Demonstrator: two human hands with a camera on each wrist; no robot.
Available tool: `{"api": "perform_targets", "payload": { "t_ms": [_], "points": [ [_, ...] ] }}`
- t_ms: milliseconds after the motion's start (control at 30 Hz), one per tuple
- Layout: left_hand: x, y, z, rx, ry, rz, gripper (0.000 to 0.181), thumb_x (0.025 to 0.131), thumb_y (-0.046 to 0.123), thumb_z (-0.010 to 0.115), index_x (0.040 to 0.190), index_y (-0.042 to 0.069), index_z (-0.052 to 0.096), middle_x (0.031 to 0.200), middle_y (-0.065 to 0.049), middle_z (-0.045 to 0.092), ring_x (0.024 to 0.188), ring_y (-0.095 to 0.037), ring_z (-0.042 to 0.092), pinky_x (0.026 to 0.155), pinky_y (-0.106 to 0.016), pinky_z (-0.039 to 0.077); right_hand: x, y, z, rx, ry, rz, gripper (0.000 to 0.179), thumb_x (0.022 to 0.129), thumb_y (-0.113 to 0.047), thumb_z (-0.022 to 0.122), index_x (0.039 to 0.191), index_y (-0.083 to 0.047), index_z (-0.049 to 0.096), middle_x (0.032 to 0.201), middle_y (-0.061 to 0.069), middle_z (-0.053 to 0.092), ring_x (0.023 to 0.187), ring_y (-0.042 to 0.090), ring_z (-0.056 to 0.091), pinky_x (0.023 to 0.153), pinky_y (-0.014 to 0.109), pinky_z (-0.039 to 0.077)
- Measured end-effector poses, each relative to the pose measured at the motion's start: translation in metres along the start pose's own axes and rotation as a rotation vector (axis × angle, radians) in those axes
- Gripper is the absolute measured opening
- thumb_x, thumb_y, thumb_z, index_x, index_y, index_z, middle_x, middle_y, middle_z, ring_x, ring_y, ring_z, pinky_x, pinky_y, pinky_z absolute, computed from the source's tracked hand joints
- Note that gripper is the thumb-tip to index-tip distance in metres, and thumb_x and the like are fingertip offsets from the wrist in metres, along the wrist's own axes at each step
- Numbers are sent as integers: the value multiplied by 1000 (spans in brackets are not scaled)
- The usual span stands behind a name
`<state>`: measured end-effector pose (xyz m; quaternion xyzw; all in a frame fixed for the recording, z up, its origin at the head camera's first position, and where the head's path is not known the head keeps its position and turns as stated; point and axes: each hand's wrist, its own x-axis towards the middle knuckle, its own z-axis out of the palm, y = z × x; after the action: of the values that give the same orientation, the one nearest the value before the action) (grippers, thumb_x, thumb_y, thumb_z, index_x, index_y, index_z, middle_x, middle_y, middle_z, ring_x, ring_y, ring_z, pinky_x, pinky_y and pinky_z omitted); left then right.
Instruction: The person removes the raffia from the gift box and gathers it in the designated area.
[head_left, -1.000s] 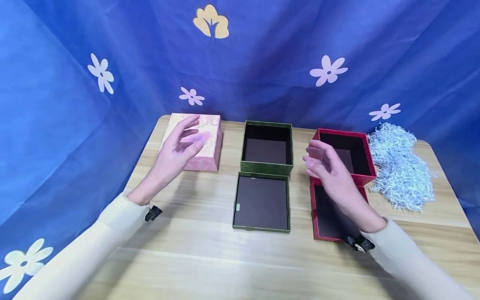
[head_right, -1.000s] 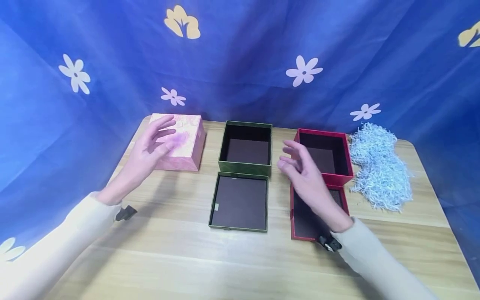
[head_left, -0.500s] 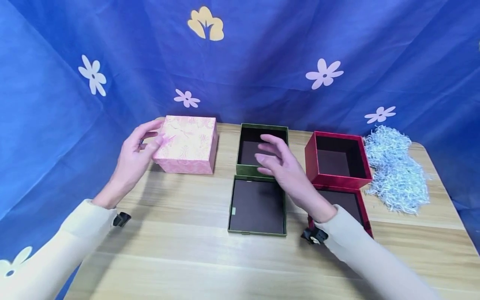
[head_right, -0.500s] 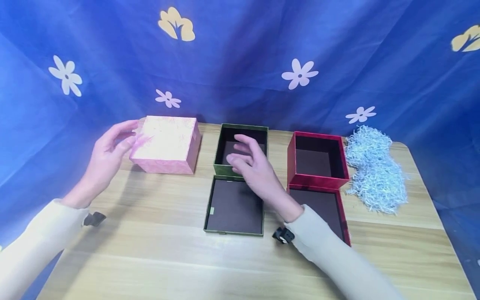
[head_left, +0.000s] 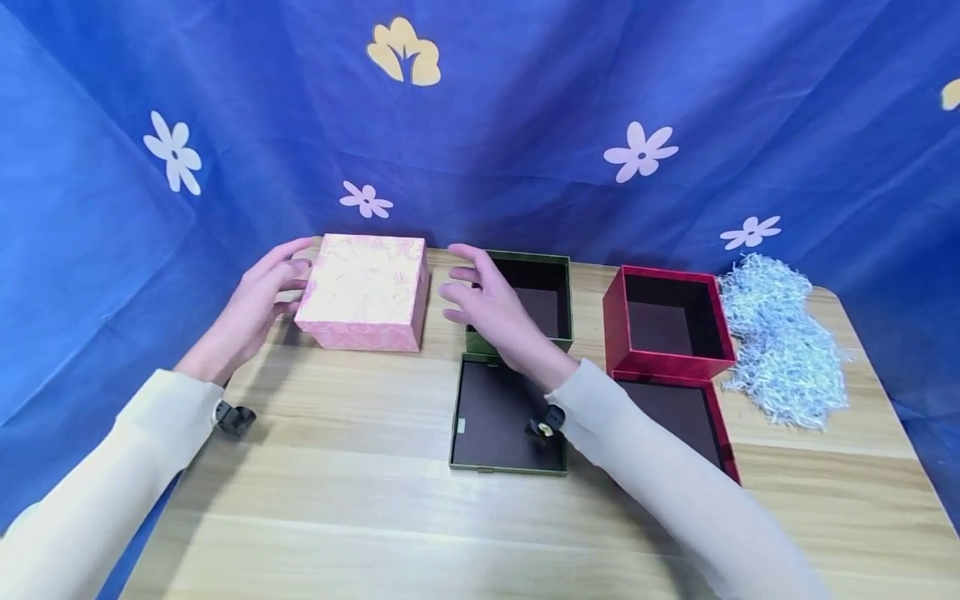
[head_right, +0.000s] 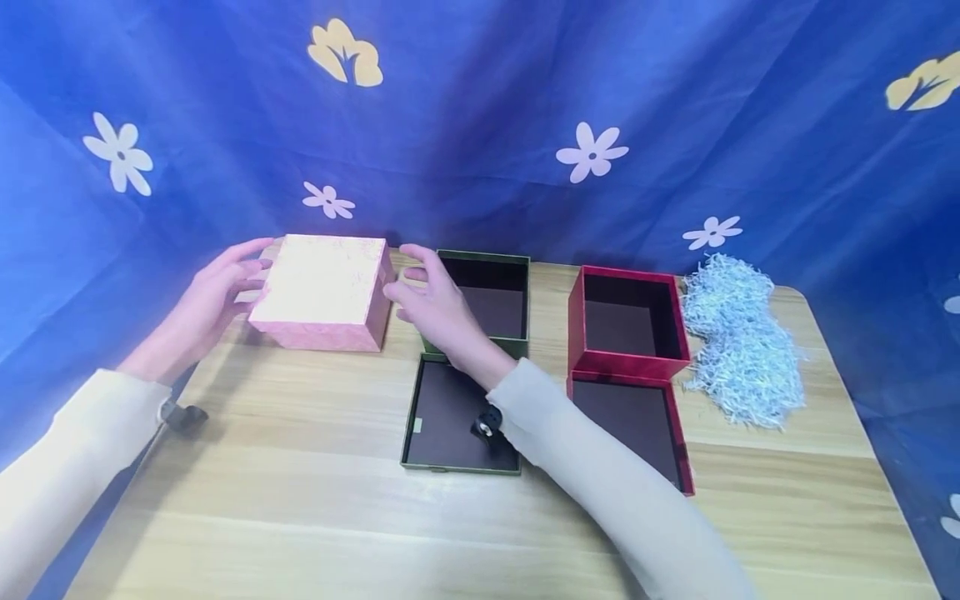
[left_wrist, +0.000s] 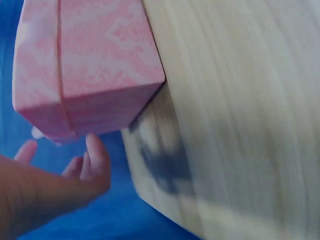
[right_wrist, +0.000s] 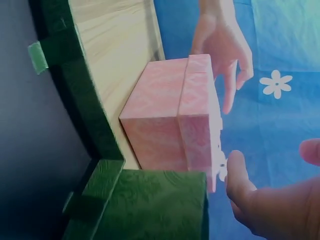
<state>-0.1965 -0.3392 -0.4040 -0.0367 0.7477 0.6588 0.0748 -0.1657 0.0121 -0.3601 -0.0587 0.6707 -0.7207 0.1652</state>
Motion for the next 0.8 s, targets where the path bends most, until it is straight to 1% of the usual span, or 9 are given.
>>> {"api": "perform_targets", "payload": {
  "t_ms": [133,267,333,400,467,567,633,700,800],
  "points": [
    [6,1,-8,-119,-103,-66,54,114,16,48,167,20,42,143,-5,54,101,-15,62,75,-28,51,16,6,15,54,22,65,72,104,-8,66,168,-22,36,161,15,40,141,29,54,106,46,56],
    [12,0,-10,-187,-145,-72,51,114,11,47,165,17,44,134,-3,63,98,-15,66,77,-31,55,28,13,29,101,56,126,76,104,-1,59,171,-23,30,168,22,31,147,31,46,110,52,52],
    [15,-2,-10,-223,-159,-63,50,114,8,47,164,15,47,127,-3,69,100,-15,67,78,-32,56,32,16,36,100,75,147,75,104,2,54,171,-23,30,169,23,30,143,29,48,111,54,51],
    [17,-4,-10,-254,-175,-57,50,114,4,46,163,13,49,123,-2,71,103,-16,68,79,-33,57,36,19,43,99,93,165,74,105,4,51,171,-23,31,165,22,35,133,26,52,112,55,49],
    [18,-5,-10,-271,-187,-49,51,113,1,44,162,13,50,124,-3,71,104,-16,67,78,-32,57,41,22,48,117,114,183,72,105,4,49,170,-23,33,160,20,41,120,25,55,114,55,46],
    [20,-6,-12,-294,-193,-49,53,111,-4,43,160,12,54,131,-4,70,106,-17,68,79,-31,58,49,27,54,171,130,214,72,103,5,51,168,-23,36,157,15,45,116,22,54,116,54,42],
    [21,-6,-14,-311,-200,-54,53,110,-6,44,159,11,56,136,-4,68,109,-18,69,81,-32,60,53,30,57,188,137,223,74,101,6,53,168,-23,38,159,13,44,117,21,53,112,50,44],
    [22,-6,-16,-335,-214,-61,54,110,-8,47,159,12,57,138,-6,67,113,-20,70,84,-34,62,57,33,58,189,144,223,76,99,7,55,167,-23,39,159,10,45,113,19,54,98,40,46],
    [24,-6,-19,-353,-239,-67,56,108,-11,52,160,12,57,141,-7,66,115,-21,70,84,-36,63,63,37,60,183,156,199,80,96,9,57,167,-24,41,150,7,50,87,16,52,73,29,40]
  ]
}}
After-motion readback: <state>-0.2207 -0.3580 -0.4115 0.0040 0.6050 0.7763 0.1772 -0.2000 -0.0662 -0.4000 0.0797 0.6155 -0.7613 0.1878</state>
